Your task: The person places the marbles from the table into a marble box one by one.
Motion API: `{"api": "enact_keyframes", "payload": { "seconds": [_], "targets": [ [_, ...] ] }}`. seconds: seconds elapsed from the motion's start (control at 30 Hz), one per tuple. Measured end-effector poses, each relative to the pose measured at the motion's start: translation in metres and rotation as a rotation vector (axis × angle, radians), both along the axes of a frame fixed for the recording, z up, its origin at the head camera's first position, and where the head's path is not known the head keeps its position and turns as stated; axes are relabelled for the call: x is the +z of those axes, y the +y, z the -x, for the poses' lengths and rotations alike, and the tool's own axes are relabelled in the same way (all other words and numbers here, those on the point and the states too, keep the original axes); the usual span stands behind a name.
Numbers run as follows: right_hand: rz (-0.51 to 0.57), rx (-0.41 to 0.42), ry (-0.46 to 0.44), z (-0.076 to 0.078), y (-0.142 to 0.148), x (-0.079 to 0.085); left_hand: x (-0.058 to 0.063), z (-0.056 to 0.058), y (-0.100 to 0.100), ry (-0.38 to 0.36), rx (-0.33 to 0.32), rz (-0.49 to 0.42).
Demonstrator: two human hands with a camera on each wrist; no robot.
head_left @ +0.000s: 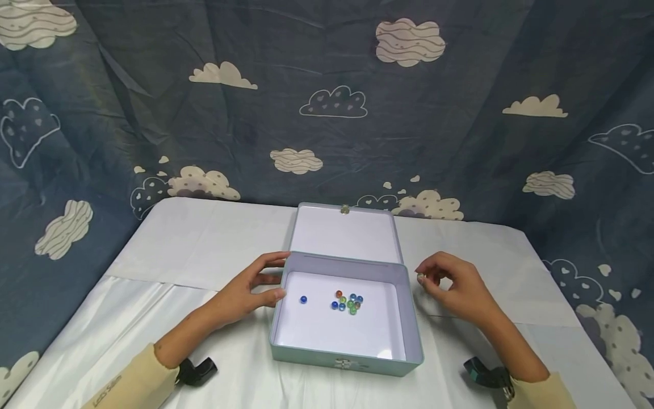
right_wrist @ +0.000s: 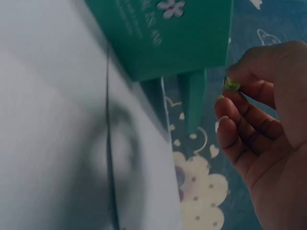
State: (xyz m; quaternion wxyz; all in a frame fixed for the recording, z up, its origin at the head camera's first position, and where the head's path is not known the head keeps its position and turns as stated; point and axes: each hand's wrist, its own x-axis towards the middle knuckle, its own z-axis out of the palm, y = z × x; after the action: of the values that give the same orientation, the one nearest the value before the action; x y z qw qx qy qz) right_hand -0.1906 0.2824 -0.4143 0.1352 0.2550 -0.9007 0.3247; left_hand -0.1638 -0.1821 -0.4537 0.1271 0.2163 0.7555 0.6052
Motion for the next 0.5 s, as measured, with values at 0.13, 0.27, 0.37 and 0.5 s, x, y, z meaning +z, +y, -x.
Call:
{"api": "enact_keyframes", "payload": {
  "seconds": [0.13, 0.27, 0.37, 0.5],
  "targets": [
    [0.025, 0.033, -0.01, -0.007, -0.007, 0.007, 0.0, 0.0, 0.0, 0.006, -0.007, -0.008],
    [0.051, 0.078, -0.014, -0.012, -0.012, 0.01, 0.0, -0.001, 0.0, -0.007, -0.005, -0.006],
    [0.069, 0.107, -0.011, -0.014, -0.015, 0.011, -0.001, -0.001, 0.0, 0.0, -0.004, -0.002],
    [0.082, 0.14, -0.006, -0.014, -0.017, 0.01, -0.001, 0.0, 0.0, 0.008, -0.002, -0.005]
  ]
}}
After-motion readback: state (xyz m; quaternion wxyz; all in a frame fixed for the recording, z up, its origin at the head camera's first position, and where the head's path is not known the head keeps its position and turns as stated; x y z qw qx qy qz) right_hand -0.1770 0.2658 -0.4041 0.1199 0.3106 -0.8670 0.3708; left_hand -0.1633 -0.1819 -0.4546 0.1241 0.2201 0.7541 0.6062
